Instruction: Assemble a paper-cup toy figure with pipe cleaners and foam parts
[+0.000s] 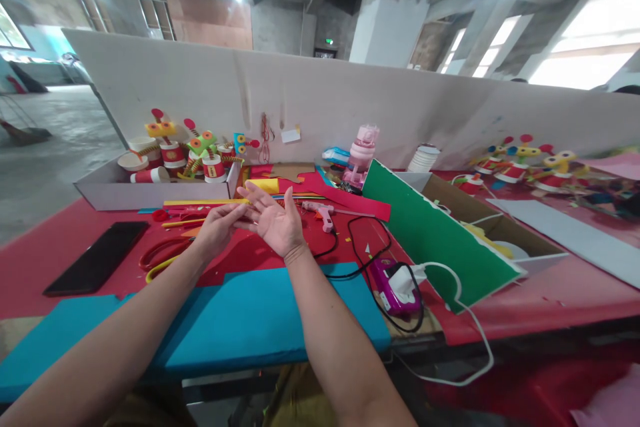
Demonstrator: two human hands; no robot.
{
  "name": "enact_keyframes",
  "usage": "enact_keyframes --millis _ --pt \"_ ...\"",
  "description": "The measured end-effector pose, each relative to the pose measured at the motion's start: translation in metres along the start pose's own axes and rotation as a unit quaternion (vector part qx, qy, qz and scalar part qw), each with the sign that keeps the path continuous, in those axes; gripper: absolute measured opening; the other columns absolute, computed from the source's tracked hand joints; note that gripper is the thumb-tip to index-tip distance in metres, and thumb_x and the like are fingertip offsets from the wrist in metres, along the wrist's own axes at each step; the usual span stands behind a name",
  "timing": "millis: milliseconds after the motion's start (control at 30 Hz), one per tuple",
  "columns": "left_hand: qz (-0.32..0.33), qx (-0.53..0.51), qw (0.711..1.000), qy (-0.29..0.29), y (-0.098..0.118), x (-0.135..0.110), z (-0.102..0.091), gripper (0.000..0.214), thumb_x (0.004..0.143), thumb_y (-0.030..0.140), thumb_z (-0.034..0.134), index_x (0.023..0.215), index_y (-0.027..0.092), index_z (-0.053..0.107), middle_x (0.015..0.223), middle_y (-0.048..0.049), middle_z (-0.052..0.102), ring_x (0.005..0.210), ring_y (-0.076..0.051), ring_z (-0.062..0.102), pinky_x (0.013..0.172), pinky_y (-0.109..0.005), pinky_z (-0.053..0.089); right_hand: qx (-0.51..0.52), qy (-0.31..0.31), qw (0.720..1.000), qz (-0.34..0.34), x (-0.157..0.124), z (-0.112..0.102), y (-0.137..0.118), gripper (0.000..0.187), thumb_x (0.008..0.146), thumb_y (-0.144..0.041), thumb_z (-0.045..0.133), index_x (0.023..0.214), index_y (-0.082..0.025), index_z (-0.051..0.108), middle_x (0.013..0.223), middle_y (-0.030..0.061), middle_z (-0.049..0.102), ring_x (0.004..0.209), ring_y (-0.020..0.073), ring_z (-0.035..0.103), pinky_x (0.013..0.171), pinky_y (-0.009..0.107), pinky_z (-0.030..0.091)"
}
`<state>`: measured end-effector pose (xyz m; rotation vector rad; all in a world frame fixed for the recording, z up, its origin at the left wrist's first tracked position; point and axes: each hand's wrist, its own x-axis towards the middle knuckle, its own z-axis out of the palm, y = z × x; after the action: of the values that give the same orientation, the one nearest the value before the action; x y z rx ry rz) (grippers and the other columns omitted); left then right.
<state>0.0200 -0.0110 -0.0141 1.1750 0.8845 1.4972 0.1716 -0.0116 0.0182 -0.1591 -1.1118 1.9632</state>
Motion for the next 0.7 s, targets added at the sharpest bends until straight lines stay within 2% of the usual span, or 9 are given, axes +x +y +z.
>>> enact_keyframes --millis 100,167,267,400,467,567,700 --pt "0.064 0.126 0.99 0.028 -0.003 0.001 -0.003 0.025 0.066 0.037 0.079 0.064 0.014 0.067 0.066 -0.0012 0.065 0.066 -0.013 0.059 0.06 -0.021 0.046 -0.004 0.009 1.0 0.014 0.002 -0.008 0.0 0.077 0.087 -0.074 0.019 0.13 -0.022 0.056 0.139 0.0112 0.053 0.117 0.0242 0.057 0.1 0.045 0.044" --pt "0.044 0.099 0.994 0.015 -0.004 0.001 -0.004 0.028 0.07 0.04 0.075 0.064 0.014 0.066 0.064 -0.0017 0.065 0.063 -0.013 0.059 0.059 -0.022 0.046 0.004 -0.001 1.0 0.014 0.001 -0.01 0.0 0.075 0.087 -0.073 0.022 0.128 -0.022 0.057 0.137 0.0112 0.056 0.117 0.0242 0.057 0.1 0.046 0.044" --pt "-0.026 -0.008 0.999 -0.028 -0.004 0.001 -0.005 0.031 0.069 0.044 0.074 0.07 0.013 0.069 0.069 -0.0043 0.069 0.063 -0.014 0.062 0.059 -0.024 0.049 0.006 -0.026 1.0 0.015 0.0 -0.01 0.001 0.074 0.087 -0.073 0.023 0.129 -0.023 0.056 0.133 0.0117 0.059 0.121 0.0249 0.054 0.101 0.049 0.042" --pt "0.002 -0.01 1.0 0.017 -0.003 0.0 -0.002 0.029 0.061 0.037 0.081 0.071 0.012 0.07 0.07 -0.0041 0.07 0.065 -0.015 0.064 0.061 -0.025 0.052 -0.025 -0.036 0.999 0.031 -0.001 -0.011 0.002 0.07 0.088 -0.069 0.032 0.124 -0.017 0.06 0.123 0.0149 0.064 0.124 0.0259 0.052 0.103 0.049 0.04" --pt "-0.012 -0.034 0.999 0.004 -0.003 0.0 -0.002 0.028 0.062 0.037 0.08 0.071 0.012 0.07 0.07 -0.0046 0.071 0.064 -0.015 0.064 0.06 -0.024 0.052 -0.026 -0.034 0.999 0.028 -0.002 -0.013 0.002 0.069 0.088 -0.069 0.033 0.127 -0.018 0.058 0.124 0.0144 0.064 0.126 0.0256 0.05 0.104 0.05 0.04" --pt "-0.037 -0.048 0.998 -0.023 -0.003 0.0 -0.003 0.027 0.062 0.036 0.079 0.07 0.013 0.07 0.07 -0.005 0.071 0.063 -0.015 0.064 0.057 -0.023 0.05 -0.031 -0.067 0.997 0.02 -0.003 -0.015 0.003 0.064 0.087 -0.067 0.039 0.128 -0.02 0.057 0.129 0.0137 0.061 0.13 0.0251 0.046 0.104 0.049 0.039" --pt "-0.016 -0.025 1.0 0.008 -0.003 0.001 -0.005 0.021 0.063 0.032 0.078 0.07 0.014 0.07 0.068 -0.0039 0.07 0.064 -0.015 0.064 0.059 -0.024 0.051 -0.04 -0.081 0.996 0.01 -0.004 -0.014 0.004 0.054 0.087 -0.06 0.047 0.125 -0.022 0.059 0.13 0.0116 0.06 0.128 0.0249 0.048 0.104 0.048 0.04"
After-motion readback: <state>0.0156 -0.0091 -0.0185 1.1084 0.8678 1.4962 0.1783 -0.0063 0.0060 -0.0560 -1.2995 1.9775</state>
